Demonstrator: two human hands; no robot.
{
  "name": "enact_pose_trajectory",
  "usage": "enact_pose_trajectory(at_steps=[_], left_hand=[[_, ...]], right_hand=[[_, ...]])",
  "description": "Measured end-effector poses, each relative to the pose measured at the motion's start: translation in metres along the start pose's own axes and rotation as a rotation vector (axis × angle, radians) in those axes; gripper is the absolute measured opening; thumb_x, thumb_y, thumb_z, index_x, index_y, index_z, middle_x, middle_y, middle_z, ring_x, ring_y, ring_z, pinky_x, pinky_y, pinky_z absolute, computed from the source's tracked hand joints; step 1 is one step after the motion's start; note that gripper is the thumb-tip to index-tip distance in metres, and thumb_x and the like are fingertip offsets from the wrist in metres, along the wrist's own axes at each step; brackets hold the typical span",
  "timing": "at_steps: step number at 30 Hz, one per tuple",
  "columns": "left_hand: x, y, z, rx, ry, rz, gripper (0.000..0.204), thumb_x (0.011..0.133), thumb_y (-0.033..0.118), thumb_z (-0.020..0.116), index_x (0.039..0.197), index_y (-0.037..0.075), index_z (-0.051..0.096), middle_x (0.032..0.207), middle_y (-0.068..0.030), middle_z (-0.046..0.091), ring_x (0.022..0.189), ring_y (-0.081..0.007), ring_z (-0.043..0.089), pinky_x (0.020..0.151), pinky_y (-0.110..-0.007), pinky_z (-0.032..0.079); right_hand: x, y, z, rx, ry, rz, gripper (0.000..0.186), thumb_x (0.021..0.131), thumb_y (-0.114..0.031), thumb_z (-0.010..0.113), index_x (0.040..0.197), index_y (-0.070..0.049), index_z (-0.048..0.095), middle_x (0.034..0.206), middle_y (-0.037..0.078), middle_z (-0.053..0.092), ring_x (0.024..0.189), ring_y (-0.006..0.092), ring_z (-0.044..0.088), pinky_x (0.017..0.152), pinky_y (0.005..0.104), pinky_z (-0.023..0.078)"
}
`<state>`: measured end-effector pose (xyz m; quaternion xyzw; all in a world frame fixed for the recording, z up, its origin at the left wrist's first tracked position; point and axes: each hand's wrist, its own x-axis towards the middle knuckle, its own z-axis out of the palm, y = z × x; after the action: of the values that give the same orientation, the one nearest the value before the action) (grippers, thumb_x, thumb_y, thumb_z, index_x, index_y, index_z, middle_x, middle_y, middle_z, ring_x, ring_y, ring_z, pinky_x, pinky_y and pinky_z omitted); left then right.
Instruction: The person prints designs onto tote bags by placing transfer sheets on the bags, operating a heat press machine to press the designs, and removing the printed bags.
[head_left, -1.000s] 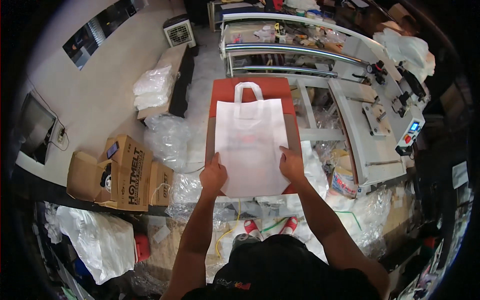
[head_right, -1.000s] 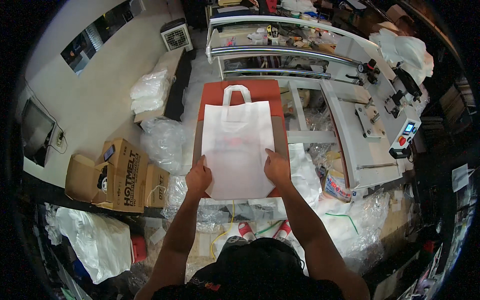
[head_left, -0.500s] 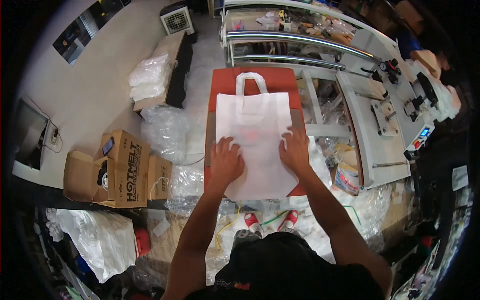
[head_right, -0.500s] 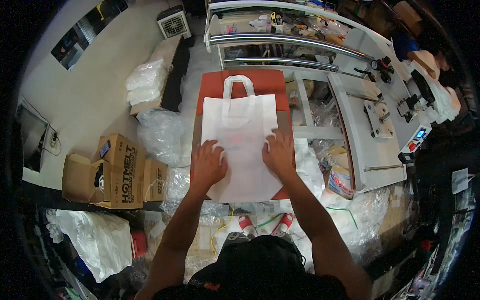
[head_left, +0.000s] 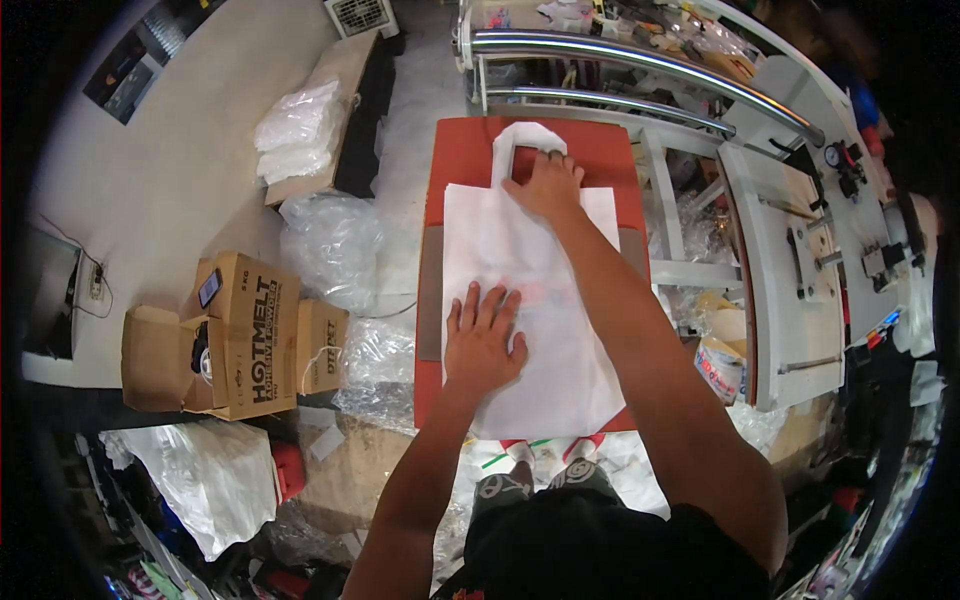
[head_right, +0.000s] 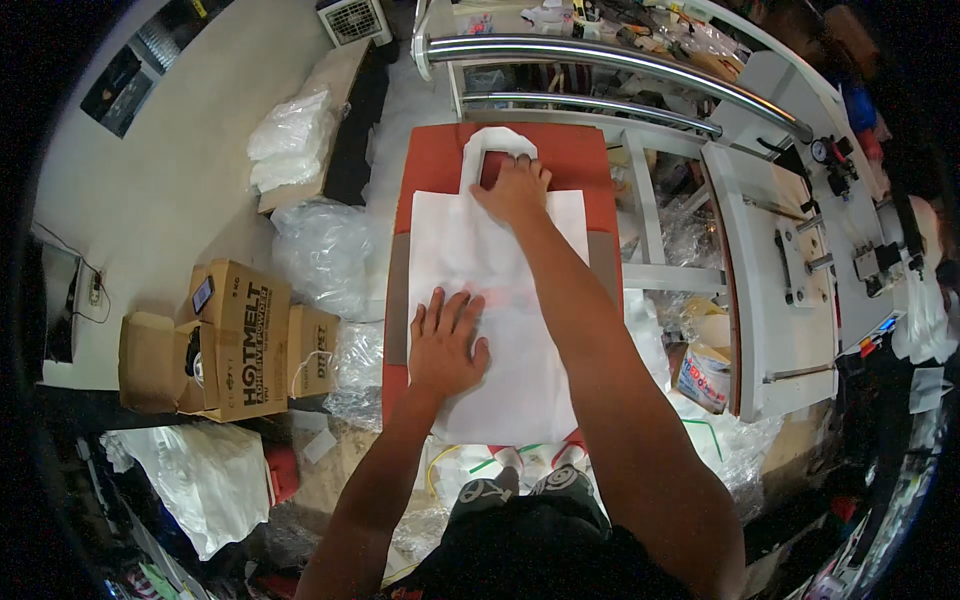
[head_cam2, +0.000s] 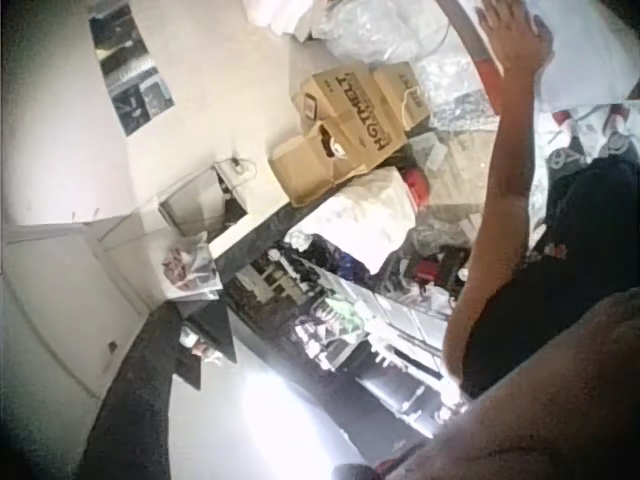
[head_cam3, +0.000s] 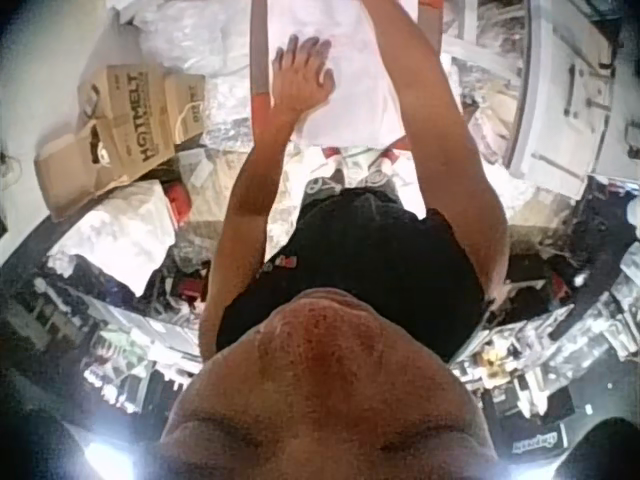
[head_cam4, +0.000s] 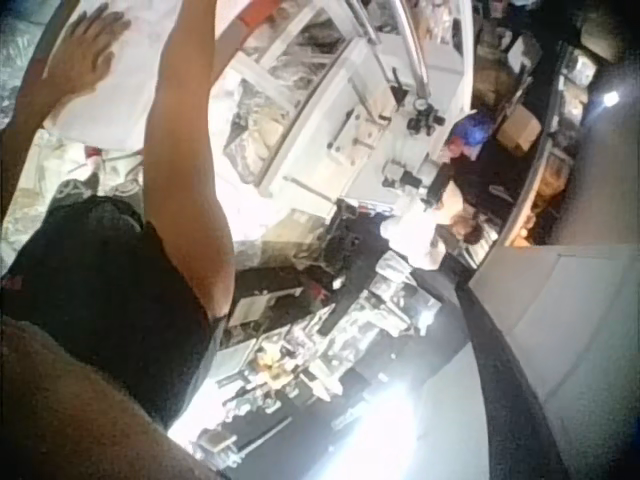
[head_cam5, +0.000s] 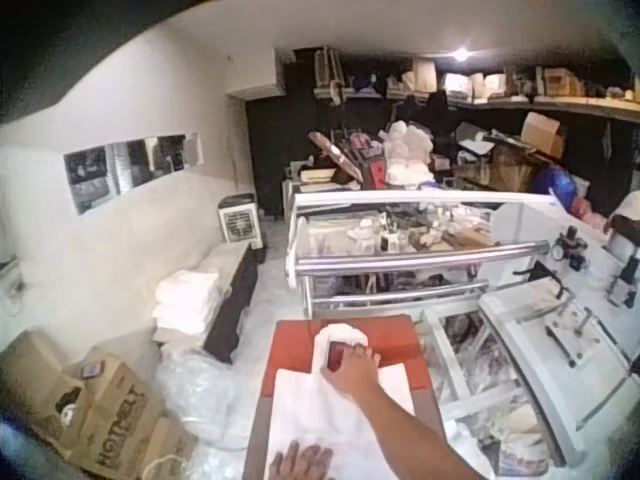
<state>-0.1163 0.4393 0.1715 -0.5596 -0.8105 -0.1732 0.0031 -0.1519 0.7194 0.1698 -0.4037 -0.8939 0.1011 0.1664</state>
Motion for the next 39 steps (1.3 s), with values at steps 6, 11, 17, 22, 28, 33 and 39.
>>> enact_pose_trajectory(at_steps=[6, 11, 17, 22, 28, 33, 39], left_hand=[[0.004, 0.008, -0.004, -0.002, -0.021, -0.004, 0.06, 0.081, 0.034, 0.055, 0.138, 0.017, 0.047, 0.143, -0.0081, 0.042, 0.137, -0.0384, 0.031, 0.111, -0.057, 0.023], [0.003, 0.008, 0.008, 0.033, -0.033, -0.022, 0.062, 0.08, 0.033, 0.055, 0.138, 0.015, 0.047, 0.143, -0.0103, 0.043, 0.138, -0.0379, 0.03, 0.112, -0.057, 0.022], [0.004, 0.008, 0.008, 0.123, 0.007, 0.084, 0.063, 0.082, 0.028, 0.056, 0.142, 0.014, 0.042, 0.145, -0.0153, 0.04, 0.138, -0.0394, 0.031, 0.109, -0.06, 0.025], [0.011, 0.025, 0.012, 0.256, -0.082, 0.065, 0.059, 0.089, 0.037, 0.051, 0.143, 0.015, 0.041, 0.144, -0.014, 0.04, 0.137, -0.0382, 0.031, 0.109, -0.058, 0.025], [0.022, 0.032, 0.043, 0.271, -0.113, 0.151, 0.059, 0.096, 0.045, 0.035, 0.145, 0.011, 0.039, 0.143, -0.0191, 0.039, 0.136, -0.0403, 0.032, 0.107, -0.055, 0.028], [0.011, 0.018, 0.019, 0.395, -0.202, 0.113, 0.068, 0.098, 0.05, 0.024, 0.145, 0.002, 0.034, 0.146, -0.024, 0.033, 0.137, -0.0412, 0.03, 0.11, -0.052, 0.025], [0.022, 0.014, 0.046, 0.277, -0.218, 0.078, 0.075, 0.098, 0.056, 0.019, 0.145, 0.0, 0.033, 0.148, -0.0222, 0.031, 0.139, -0.038, 0.028, 0.113, -0.049, 0.023]], right_hand=[[0.034, 0.007, 0.009, 0.012, 0.093, 0.072, 0.092, 0.063, -0.057, 0.077, 0.123, 0.006, 0.05, 0.128, 0.023, 0.05, 0.12, 0.0409, 0.046, 0.094, 0.0524, 0.042], [-0.044, 0.023, -0.04, 0.183, 0.271, 0.005, 0.055, 0.07, -0.046, 0.077, 0.097, -0.002, 0.057, 0.107, 0.017, 0.054, 0.102, 0.0355, 0.052, 0.087, 0.0458, 0.041], [-0.294, 0.143, -0.091, 0.353, 0.363, 0.28, 0.025, 0.078, -0.019, 0.072, 0.077, -0.005, 0.051, 0.084, 0.014, 0.053, 0.086, 0.0353, 0.052, 0.075, 0.0447, 0.04], [-0.48, 0.326, -0.04, 0.127, 0.127, 0.623, 0.024, 0.078, -0.021, 0.073, 0.086, -0.005, 0.057, 0.089, 0.015, 0.059, 0.087, 0.0381, 0.057, 0.075, 0.049, 0.047], [-0.544, 0.579, 0.036, -0.495, 0.172, 0.455, 0.034, 0.084, -0.027, 0.069, 0.105, -0.001, 0.061, 0.101, 0.017, 0.063, 0.101, 0.0377, 0.059, 0.09, 0.0436, 0.048], [-0.449, 0.626, 0.119, -0.323, -0.191, 0.461, 0.032, 0.085, -0.025, 0.068, 0.105, -0.001, 0.061, 0.1, 0.017, 0.064, 0.098, 0.0368, 0.06, 0.087, 0.0425, 0.049], [-0.439, 0.689, 0.134, -0.369, -0.387, 0.478, 0.029, 0.086, -0.022, 0.066, 0.106, -0.001, 0.062, 0.099, 0.017, 0.065, 0.094, 0.0357, 0.061, 0.084, 0.0412, 0.049]])
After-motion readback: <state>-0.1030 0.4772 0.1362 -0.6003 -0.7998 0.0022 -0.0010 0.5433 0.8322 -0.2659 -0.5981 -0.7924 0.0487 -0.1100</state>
